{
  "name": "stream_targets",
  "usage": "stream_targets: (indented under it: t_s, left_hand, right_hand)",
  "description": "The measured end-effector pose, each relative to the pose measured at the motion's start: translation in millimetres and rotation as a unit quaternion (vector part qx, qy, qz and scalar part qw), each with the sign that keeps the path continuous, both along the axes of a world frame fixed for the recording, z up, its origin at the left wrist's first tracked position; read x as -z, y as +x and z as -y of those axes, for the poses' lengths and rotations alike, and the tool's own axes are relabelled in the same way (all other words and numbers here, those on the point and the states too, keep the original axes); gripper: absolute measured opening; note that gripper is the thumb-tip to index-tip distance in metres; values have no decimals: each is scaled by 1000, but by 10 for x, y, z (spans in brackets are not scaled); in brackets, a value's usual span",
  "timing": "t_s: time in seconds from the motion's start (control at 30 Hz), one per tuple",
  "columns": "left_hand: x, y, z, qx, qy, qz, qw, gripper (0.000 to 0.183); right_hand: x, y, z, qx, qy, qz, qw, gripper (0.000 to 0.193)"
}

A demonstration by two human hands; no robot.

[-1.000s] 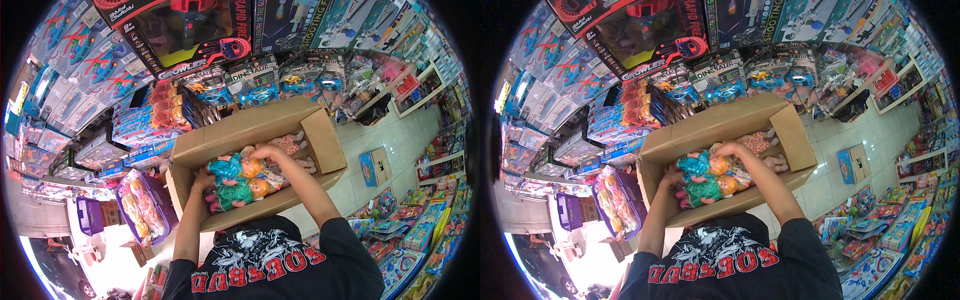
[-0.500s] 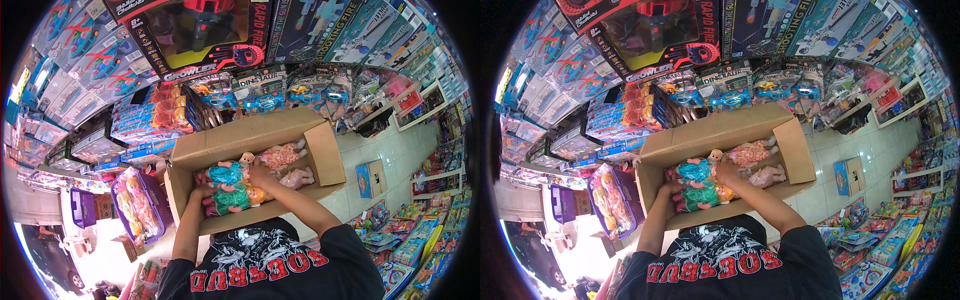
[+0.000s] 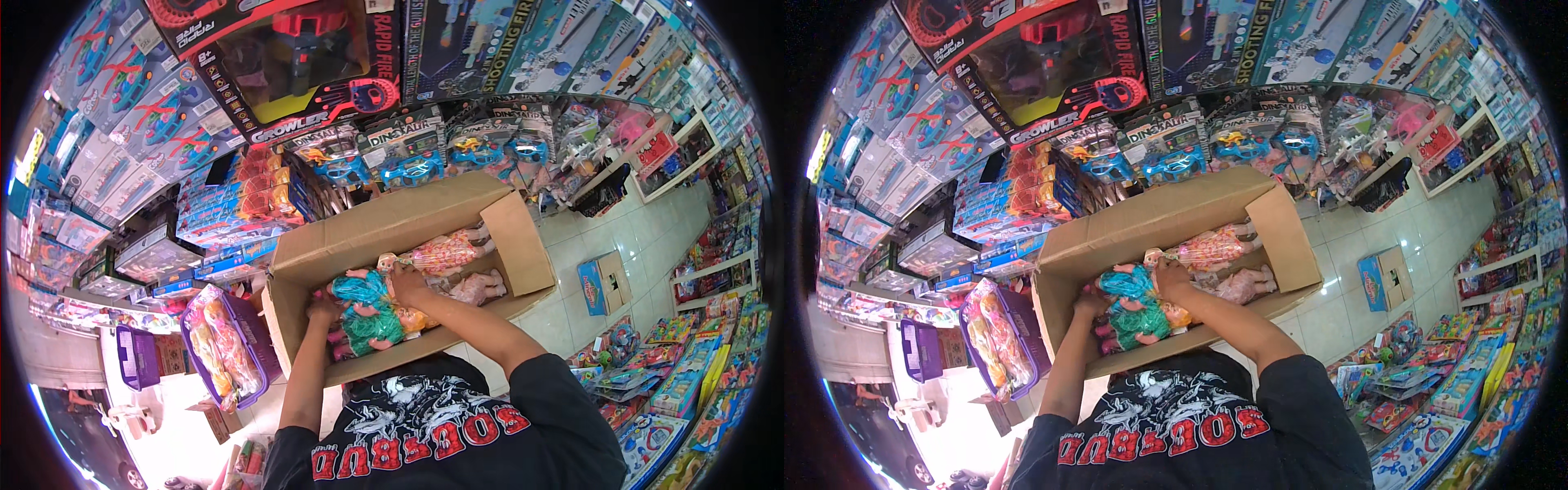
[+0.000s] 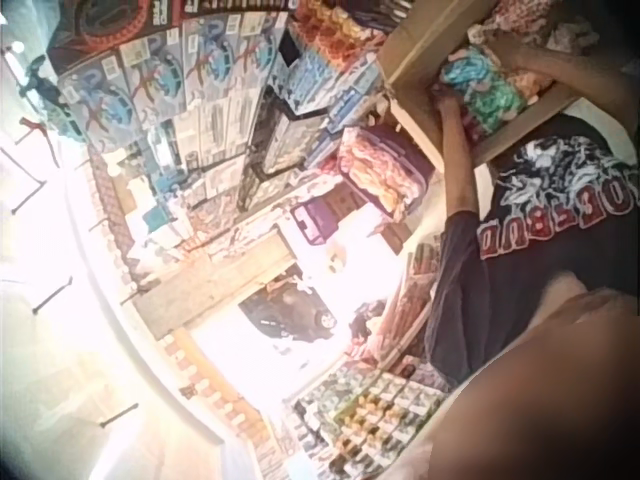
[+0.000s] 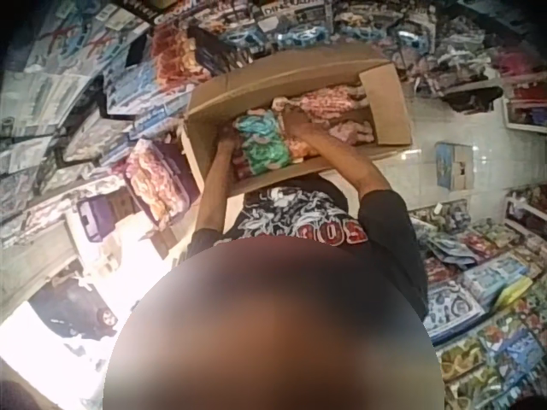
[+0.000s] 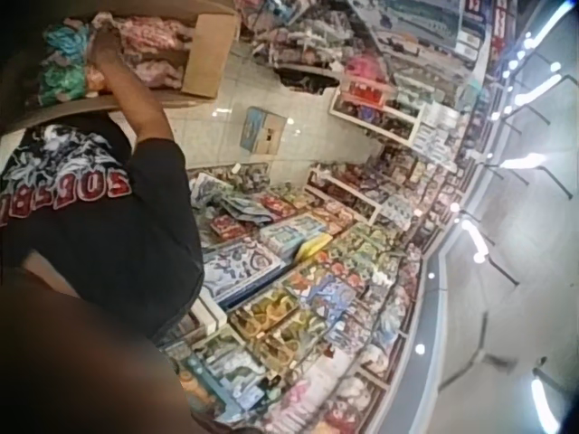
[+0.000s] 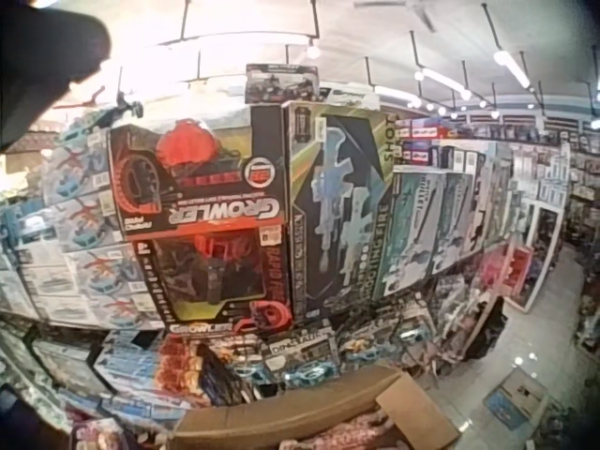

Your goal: Picking up plastic-wrapped dolls and placing them into a cardboard box.

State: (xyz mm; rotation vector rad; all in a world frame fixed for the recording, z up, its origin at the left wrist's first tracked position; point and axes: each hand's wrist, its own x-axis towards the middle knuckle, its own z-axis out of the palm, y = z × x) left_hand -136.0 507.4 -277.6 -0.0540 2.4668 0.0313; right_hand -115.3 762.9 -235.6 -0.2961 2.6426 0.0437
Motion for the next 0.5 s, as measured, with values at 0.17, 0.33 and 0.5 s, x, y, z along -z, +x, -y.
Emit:
stream_targets:
  t_s: [0.17,0.33,0.5]
  left_hand:
    - [-1042,79,153,98,249,-1,963,54]
    - [-2174,768,519,-44,355,-399,844,15]
    - [-1348,1178,1152,-230,326,-377,836,21]
  right_hand:
    - [-280,-160,-542,-7,-256,53,965,60]
    - [-1030,192,-1217,173,-558,-85,807,41]
    - [-1239,1052,-2288,405,-317,-491,703,21]
